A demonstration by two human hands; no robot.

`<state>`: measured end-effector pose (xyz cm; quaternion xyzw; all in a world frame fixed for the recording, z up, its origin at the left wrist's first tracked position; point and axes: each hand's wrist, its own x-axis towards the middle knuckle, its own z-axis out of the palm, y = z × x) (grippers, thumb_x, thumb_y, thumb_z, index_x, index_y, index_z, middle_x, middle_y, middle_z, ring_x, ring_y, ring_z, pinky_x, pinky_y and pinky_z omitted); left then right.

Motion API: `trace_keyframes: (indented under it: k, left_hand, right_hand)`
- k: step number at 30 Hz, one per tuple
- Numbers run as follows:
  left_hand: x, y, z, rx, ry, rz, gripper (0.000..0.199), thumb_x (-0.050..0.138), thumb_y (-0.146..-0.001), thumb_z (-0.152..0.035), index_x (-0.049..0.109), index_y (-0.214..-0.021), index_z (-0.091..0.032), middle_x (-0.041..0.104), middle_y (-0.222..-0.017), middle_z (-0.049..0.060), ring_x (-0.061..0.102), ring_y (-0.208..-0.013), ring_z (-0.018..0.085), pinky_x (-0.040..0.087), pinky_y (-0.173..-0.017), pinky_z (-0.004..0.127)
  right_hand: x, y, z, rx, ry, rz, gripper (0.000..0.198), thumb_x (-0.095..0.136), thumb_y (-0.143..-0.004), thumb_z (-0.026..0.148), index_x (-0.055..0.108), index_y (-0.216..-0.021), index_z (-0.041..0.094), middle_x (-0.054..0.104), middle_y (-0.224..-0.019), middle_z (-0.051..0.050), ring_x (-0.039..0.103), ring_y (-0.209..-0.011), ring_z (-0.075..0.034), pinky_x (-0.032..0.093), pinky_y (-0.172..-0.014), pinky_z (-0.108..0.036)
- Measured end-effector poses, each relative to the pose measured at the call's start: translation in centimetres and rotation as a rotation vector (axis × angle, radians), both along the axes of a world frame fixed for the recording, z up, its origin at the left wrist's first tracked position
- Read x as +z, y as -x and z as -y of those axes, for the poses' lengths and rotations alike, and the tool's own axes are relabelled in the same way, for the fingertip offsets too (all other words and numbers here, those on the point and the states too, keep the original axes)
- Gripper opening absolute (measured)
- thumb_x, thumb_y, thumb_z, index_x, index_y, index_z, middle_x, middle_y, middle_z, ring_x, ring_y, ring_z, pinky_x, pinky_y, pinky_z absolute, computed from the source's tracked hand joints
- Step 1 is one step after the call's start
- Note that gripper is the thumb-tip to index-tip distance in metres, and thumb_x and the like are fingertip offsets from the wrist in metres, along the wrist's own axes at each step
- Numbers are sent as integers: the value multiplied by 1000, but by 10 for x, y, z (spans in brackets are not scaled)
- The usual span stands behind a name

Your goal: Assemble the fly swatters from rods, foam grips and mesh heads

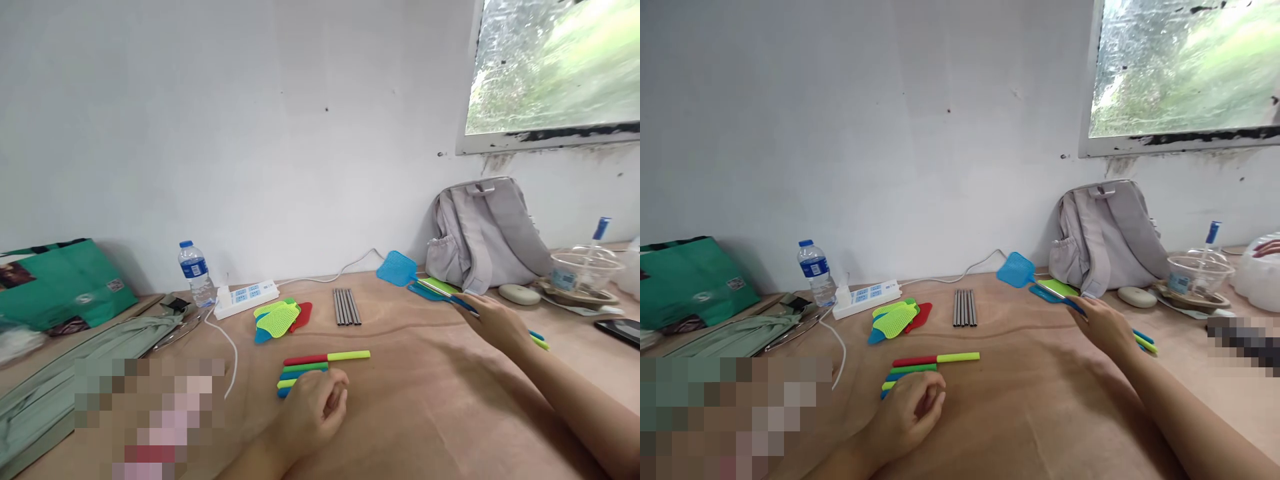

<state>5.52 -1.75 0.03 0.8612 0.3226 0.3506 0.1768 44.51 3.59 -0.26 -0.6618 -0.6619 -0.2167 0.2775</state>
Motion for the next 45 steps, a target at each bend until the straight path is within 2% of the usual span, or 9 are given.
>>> trace_keyframes:
  k: [3, 7, 12, 15, 18, 23, 31, 39, 45]
  left_hand:
    - [4, 0, 5, -28, -234, -184, 14, 42, -78, -11, 51, -81, -21, 53, -58, -1, 47, -54, 13, 30, -58, 26]
    - [9, -4, 9, 17, -322, -267, 14, 42, -77, -9, 50, -80, -20, 58, -63, 0, 52, -57, 14, 32, -61, 27]
    - [7, -7, 5, 146, -340, -256, 13, 42, -75, -8, 48, -78, -20, 56, -61, -1, 50, -54, 14, 31, -57, 26]
    - [6, -7, 3, 208, -343, -249, 14, 42, -73, -8, 47, -76, -20, 56, -61, -2, 49, -54, 14, 32, -58, 27]
    - [8, -6, 0, 304, -334, -238, 15, 42, -72, -7, 49, -74, -19, 55, -61, -1, 49, -56, 14, 34, -60, 28]
    - [10, -6, -6, 408, -244, -294, 21, 46, -70, -13, 58, -85, -20, 60, -88, 5, 53, -81, 22, 40, -72, 34]
    - [-6, -9, -18, 376, -164, -404, 41, 47, -79, -22, 52, -119, -23, 54, -122, 4, 42, -116, 25, 29, -100, 47]
    - [-13, -14, -23, 279, -200, -394, 53, 38, -78, -3, 44, -125, -26, 59, -116, 1, 44, -115, 21, 32, -100, 46]
    - [-11, -19, -22, 114, -245, -386, 46, 39, -80, -2, 49, -118, -26, 61, -104, 1, 49, -104, 18, 34, -97, 42]
  right_hand:
    - [-9, -26, 0, -87, 58, 5, 31, 40, -87, 33, 66, -88, 15, 65, -80, -12, 62, -68, -22, 44, -59, -31]
    - [-20, -36, 2, -194, 96, 21, 20, 47, -79, 22, 64, -81, 12, 57, -59, -8, 56, -49, -18, 41, -56, -32]
    - [-17, -24, -5, -163, 84, 60, 25, 53, -71, 17, 59, -95, 13, 59, -77, -13, 59, -70, -26, 42, -59, -33]
    - [-11, 3, -5, -23, 81, 82, 23, 51, -72, 16, 59, -94, 17, 59, -88, -12, 59, -80, -26, 44, -69, -35]
    - [-11, 49, 2, 312, 88, 44, 20, 49, -75, 16, 57, -93, 19, 59, -95, -9, 56, -87, -23, 43, -78, -35]
    - [-26, 127, -2, 611, 230, -108, 29, 42, -73, 8, 53, -97, 20, 57, -93, -6, 56, -82, -18, 44, -71, -30]
    - [-27, 164, -56, 545, 324, -172, 31, 47, -69, 10, 55, -98, 20, 56, -90, -6, 53, -80, -19, 40, -72, -28]
    - [-19, 165, -56, 551, 391, -200, 15, 53, -74, 22, 57, -88, 19, 57, -79, -4, 51, -78, -19, 35, -72, -28]
    - [-20, 156, -52, 425, 430, -416, 14, 56, -75, 32, 53, -79, 19, 55, -62, -1, 46, -55, -15, 29, -55, -26]
